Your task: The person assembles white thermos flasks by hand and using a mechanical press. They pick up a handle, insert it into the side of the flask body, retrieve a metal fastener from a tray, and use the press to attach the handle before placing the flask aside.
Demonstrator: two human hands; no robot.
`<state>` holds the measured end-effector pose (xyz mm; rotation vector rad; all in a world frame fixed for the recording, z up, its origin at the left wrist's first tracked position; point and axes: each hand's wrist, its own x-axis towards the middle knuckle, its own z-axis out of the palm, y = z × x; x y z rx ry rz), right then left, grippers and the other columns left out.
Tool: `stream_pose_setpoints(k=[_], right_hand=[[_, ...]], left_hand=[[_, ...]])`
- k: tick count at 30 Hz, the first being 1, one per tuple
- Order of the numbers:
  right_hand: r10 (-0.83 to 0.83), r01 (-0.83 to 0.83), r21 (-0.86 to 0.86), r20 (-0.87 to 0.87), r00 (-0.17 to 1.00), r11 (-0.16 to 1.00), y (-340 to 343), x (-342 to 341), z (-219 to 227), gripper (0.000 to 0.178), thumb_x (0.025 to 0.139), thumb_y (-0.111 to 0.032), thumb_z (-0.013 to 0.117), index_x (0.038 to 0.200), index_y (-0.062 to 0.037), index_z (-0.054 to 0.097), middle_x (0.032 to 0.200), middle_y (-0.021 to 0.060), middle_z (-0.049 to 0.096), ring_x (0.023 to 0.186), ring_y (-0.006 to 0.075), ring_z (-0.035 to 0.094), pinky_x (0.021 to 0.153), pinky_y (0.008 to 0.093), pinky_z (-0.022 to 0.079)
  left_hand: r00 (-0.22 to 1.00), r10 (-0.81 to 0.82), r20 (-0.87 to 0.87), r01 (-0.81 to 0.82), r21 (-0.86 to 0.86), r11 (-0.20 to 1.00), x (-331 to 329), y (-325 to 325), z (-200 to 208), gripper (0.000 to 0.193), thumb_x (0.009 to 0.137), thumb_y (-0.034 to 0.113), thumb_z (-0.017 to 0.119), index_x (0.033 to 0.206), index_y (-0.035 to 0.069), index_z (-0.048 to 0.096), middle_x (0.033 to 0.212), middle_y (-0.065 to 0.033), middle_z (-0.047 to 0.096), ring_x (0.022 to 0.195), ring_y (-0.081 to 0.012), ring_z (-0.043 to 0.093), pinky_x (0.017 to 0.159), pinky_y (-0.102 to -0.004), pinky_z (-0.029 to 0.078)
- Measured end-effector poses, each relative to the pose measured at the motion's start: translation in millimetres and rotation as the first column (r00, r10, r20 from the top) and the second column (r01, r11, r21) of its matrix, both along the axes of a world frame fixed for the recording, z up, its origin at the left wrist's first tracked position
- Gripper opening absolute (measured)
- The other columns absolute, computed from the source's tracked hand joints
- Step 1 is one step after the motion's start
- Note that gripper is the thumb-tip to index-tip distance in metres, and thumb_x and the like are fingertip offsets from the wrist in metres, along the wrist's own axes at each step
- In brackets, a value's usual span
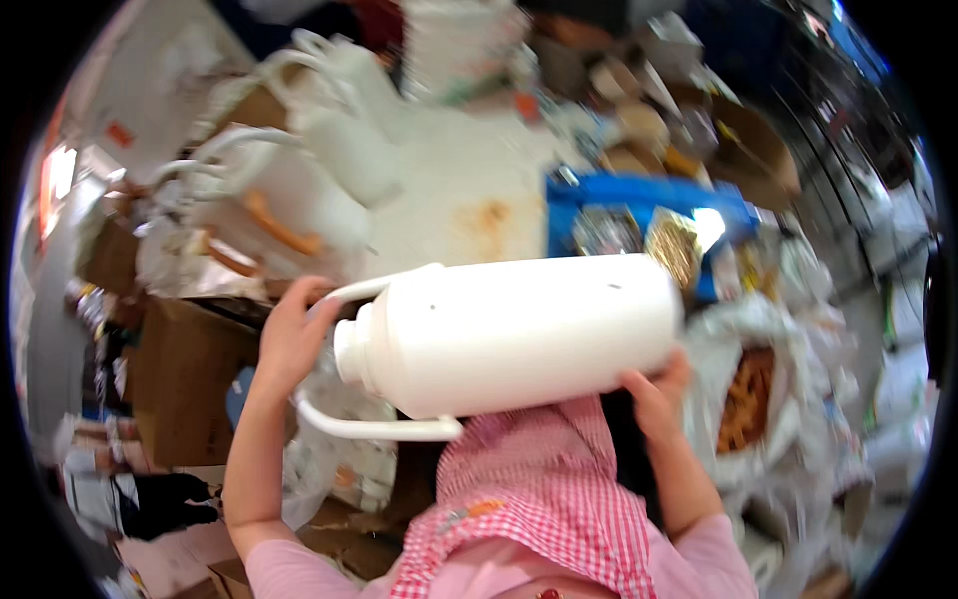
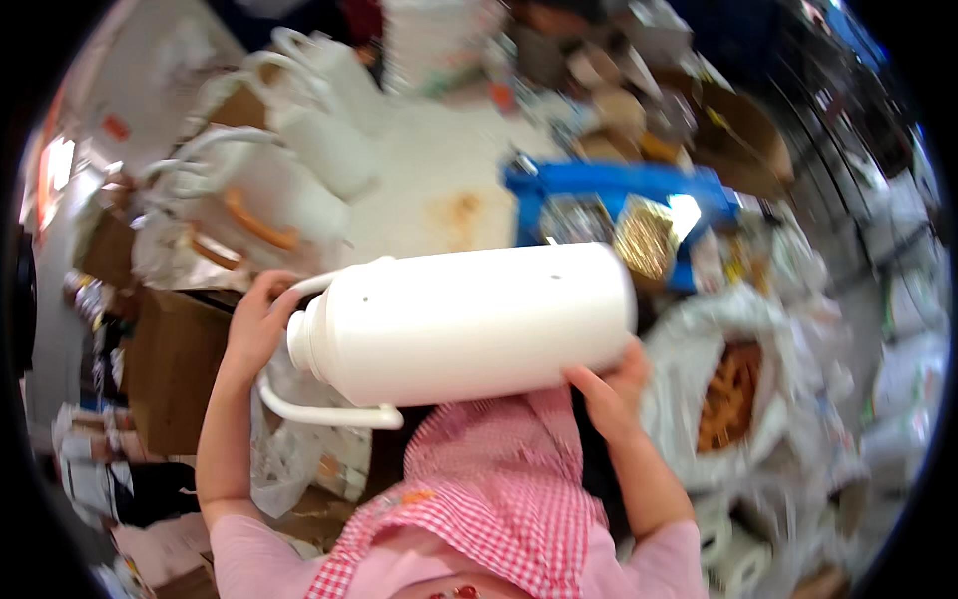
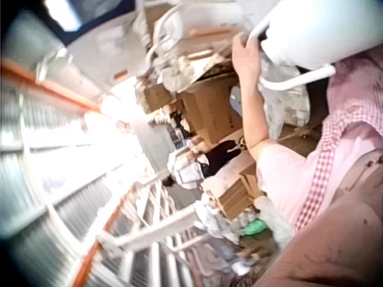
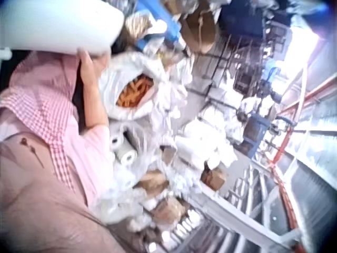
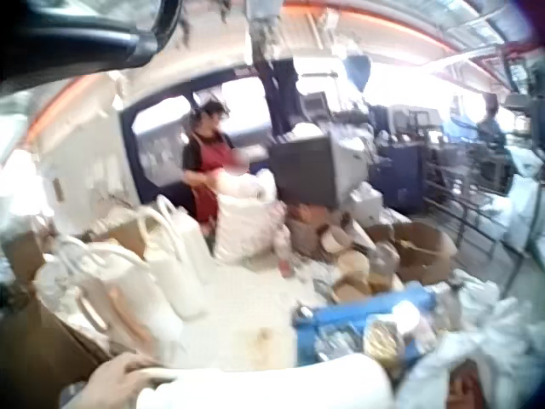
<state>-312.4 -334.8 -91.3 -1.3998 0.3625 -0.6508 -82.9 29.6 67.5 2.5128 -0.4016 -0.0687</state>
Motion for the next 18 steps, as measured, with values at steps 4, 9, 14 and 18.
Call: stream_pose_setpoints(k=[4, 9, 14, 18], right_hand=[[0.105, 0.057, 0.379, -0.392, 0.914, 0.924, 41, -33, -19, 0.039, 0.078, -0.007, 0.082, 0.110, 0.0014, 0.063, 0.097, 0.0078, 0.070, 0.081, 0.0140, 0.066, 0.075, 0.0292, 0.055], [0.329, -0.573, -0.318, -0.572, 0.751, 0.755, -21, -25, -82, 0.027, 0.089, -0.017, 0.067, 0.105, 0.0055, 0.068, 0.094, 0.0119, 0.074, 0.083, 0.0213, 0.066, 0.079, 0.0362, 0.052], [0.333, -0.379, 0.075, -0.650, 0.683, 0.923, -68, -45, -83, 0.044, 0.103, -0.033, 0.047, 0.111, 0.0047, 0.067, 0.098, 0.0133, 0.071, 0.086, 0.0248, 0.066, 0.078, 0.0393, 0.053], [0.331, -0.004, 0.462, -0.629, 0.703, 0.887, -20, -20, -59, 0.052, 0.104, -0.048, 0.049, 0.129, -0.0034, 0.059, 0.093, 0.0011, 0.062, 0.074, 0.0114, 0.049, 0.061, 0.0270, 0.038]], left_hand=[[0.995, -0.049, 0.086, 0.065, -0.192, 0.979, -74, 19, -74, 0.038, 0.097, 0.024, 0.059, 0.129, 0.003, 0.058, 0.132, -0.0175, 0.060, 0.127, -0.0351, 0.053, 0.111, -0.0437, 0.035], [0.984, 0.177, 0.005, -0.177, 0.023, 0.984, -122, 44, -112, 0.046, 0.088, 0.023, 0.067, 0.129, 0.004, 0.059, 0.128, -0.0173, 0.062, 0.115, -0.0360, 0.061, 0.099, -0.0441, 0.048], [0.980, -0.081, -0.184, 0.126, 0.244, 0.962, -128, -17, -152, 0.040, 0.094, 0.044, 0.058, 0.112, 0.009, 0.065, 0.101, -0.0130, 0.064, 0.105, -0.0311, 0.060, 0.113, -0.0553, 0.029], [0.987, 0.054, -0.152, -0.056, -0.010, 0.998, -143, 0, -113, 0.045, 0.091, 0.045, 0.063, 0.115, 0.008, 0.059, 0.100, -0.0137, 0.062, 0.105, -0.0335, 0.059, 0.116, -0.0533, 0.028]])
